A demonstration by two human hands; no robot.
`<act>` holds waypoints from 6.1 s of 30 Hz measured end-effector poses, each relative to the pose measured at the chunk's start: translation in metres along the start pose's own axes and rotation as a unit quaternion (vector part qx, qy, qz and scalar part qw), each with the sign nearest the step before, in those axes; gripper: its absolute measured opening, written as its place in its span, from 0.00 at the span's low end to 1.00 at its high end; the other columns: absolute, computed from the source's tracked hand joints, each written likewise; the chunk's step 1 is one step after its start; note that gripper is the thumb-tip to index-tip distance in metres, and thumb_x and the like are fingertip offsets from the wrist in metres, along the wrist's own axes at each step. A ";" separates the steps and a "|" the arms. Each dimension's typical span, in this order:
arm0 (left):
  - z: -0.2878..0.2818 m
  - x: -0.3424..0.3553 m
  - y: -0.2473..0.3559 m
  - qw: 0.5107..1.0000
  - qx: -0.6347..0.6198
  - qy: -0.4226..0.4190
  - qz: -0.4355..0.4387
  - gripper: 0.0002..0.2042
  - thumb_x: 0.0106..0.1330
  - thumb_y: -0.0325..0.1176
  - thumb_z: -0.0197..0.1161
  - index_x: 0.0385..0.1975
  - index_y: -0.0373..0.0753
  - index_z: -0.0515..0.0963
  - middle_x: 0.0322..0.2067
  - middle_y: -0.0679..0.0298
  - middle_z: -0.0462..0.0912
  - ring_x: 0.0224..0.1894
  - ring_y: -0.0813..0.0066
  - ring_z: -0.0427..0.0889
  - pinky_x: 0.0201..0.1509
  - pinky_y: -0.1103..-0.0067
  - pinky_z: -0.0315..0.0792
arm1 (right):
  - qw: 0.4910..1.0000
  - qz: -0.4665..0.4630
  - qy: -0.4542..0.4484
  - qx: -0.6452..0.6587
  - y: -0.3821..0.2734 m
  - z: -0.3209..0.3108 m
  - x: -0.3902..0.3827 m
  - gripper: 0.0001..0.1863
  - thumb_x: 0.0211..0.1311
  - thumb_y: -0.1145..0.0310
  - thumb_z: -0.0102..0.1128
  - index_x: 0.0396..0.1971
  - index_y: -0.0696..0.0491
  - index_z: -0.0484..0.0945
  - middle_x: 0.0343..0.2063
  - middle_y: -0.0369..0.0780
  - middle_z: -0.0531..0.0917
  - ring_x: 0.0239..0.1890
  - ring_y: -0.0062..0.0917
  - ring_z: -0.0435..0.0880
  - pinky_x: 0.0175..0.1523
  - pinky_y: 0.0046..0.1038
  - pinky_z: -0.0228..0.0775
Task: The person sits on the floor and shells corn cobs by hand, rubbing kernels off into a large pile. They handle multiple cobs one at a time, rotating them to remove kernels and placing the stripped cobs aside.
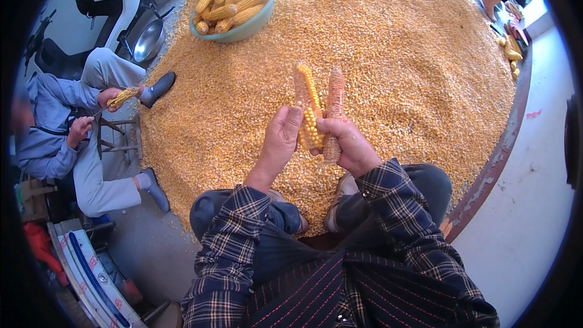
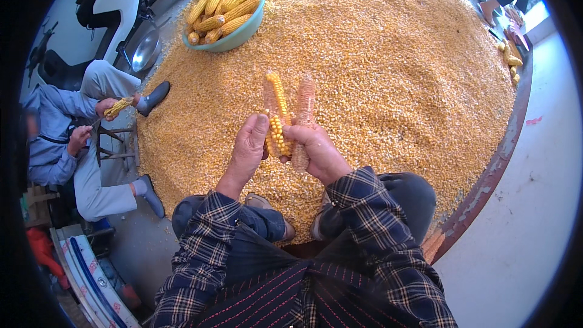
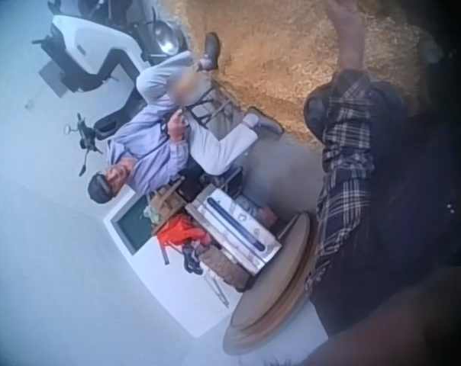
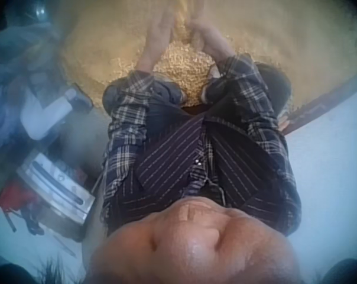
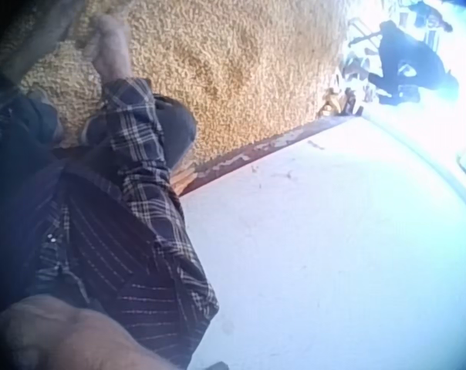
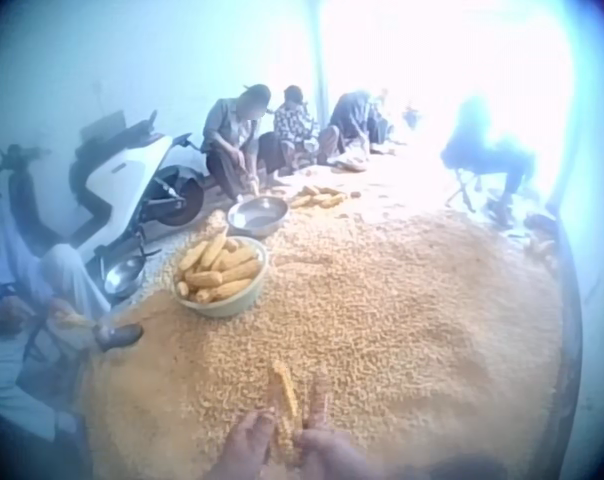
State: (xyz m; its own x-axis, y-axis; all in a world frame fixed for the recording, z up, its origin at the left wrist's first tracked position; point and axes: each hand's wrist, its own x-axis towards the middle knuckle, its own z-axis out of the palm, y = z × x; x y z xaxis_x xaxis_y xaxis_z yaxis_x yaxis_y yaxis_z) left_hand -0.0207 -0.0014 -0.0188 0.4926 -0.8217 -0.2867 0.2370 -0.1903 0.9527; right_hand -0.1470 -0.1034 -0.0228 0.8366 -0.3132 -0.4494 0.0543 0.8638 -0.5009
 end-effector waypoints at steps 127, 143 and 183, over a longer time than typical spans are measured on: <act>0.040 0.003 -0.001 0.969 -0.172 0.167 0.060 0.09 0.62 0.34 0.63 0.23 0.43 0.70 0.21 0.71 0.73 0.25 0.83 0.72 0.31 0.83 0.68 | 0.988 -0.037 0.143 0.052 0.015 -0.036 0.045 0.17 0.58 0.65 0.53 0.41 0.61 0.67 0.28 0.44 0.77 0.28 0.30 0.77 0.33 0.33 0.73; 0.001 0.014 -0.008 0.965 -0.229 0.100 0.085 0.07 0.60 0.31 0.62 0.28 0.43 0.70 0.21 0.68 0.71 0.29 0.75 0.74 0.39 0.74 0.71 | 0.996 0.021 0.076 0.029 0.014 -0.012 0.030 0.08 0.56 0.68 0.55 0.28 0.58 0.74 0.24 0.38 0.77 0.26 0.22 0.77 0.33 0.25 0.71; 0.011 0.010 0.021 0.951 -0.245 0.140 0.130 0.06 0.60 0.28 0.61 0.30 0.41 0.70 0.20 0.67 0.74 0.23 0.79 0.75 0.30 0.81 0.69 | 0.994 0.000 0.053 0.091 0.027 -0.003 0.019 0.13 0.61 0.65 0.51 0.34 0.62 0.72 0.31 0.42 0.78 0.31 0.27 0.79 0.35 0.29 0.75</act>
State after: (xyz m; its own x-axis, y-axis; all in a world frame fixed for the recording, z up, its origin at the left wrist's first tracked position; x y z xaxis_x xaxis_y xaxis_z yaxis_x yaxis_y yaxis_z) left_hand -0.0198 -0.0198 -0.0009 0.7746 -0.6192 -0.1285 0.4041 0.3284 0.8537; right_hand -0.1309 -0.0871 -0.0471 0.7755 -0.3452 -0.5286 0.1606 0.9176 -0.3637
